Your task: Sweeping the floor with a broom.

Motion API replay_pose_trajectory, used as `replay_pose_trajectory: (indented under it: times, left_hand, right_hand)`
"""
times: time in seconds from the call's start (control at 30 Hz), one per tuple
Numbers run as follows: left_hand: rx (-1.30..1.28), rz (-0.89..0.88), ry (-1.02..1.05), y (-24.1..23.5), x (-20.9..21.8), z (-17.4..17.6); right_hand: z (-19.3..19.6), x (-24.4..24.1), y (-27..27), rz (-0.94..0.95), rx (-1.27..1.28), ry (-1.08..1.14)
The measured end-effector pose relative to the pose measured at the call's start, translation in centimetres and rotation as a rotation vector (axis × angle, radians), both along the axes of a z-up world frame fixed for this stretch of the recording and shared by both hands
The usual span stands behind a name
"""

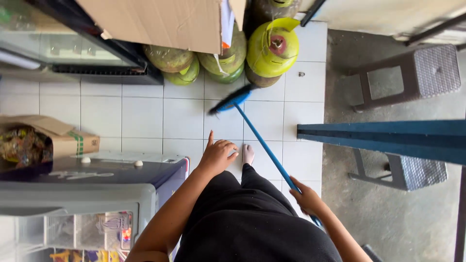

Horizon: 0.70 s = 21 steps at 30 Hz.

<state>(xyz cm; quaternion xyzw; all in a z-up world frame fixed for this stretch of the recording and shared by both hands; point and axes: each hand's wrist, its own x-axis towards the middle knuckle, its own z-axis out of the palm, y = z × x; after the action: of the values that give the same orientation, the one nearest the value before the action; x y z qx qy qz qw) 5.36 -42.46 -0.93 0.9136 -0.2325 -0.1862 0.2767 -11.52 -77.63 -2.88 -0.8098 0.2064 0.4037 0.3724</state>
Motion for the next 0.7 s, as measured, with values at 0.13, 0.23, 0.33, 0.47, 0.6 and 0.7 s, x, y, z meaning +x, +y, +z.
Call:
replay_pose_trajectory:
  times: [0.13,0.23,0.33,0.47,0.6,0.7]
  left_hand:
    - [0.016,-0.077,0.045,0.1,-0.5,0.6]
    - [0.01,-0.14,0.072,0.5,-0.1,1.4]
    - [0.028,-0.144,0.102,1.6,0.3,0.6]
    - [0.056,-0.182,0.131,2.4,-0.6,-3.0]
    - [-0.001,-0.349,0.16,-1.8,-1.8,-2.5]
    - [-0.156,-0.476,0.06,-4.0,-2.6,-4.5]
  right_hand:
    - [-3.5,3.5,4.7,-0.17,0.076,0.186]
    - [-5.0,1.6,5.8,-0.322,0.163,0.233]
    - [-3.0,-2.2,5.3,-0.439,0.163,0.288]
    - [4.5,-4.6,6.6,-0.43,0.131,0.257]
    - [13.0,-1.1,8.2,-0.361,0.113,0.236]
    - [17.6,2.2,9.5,-0.221,0.105,0.353]
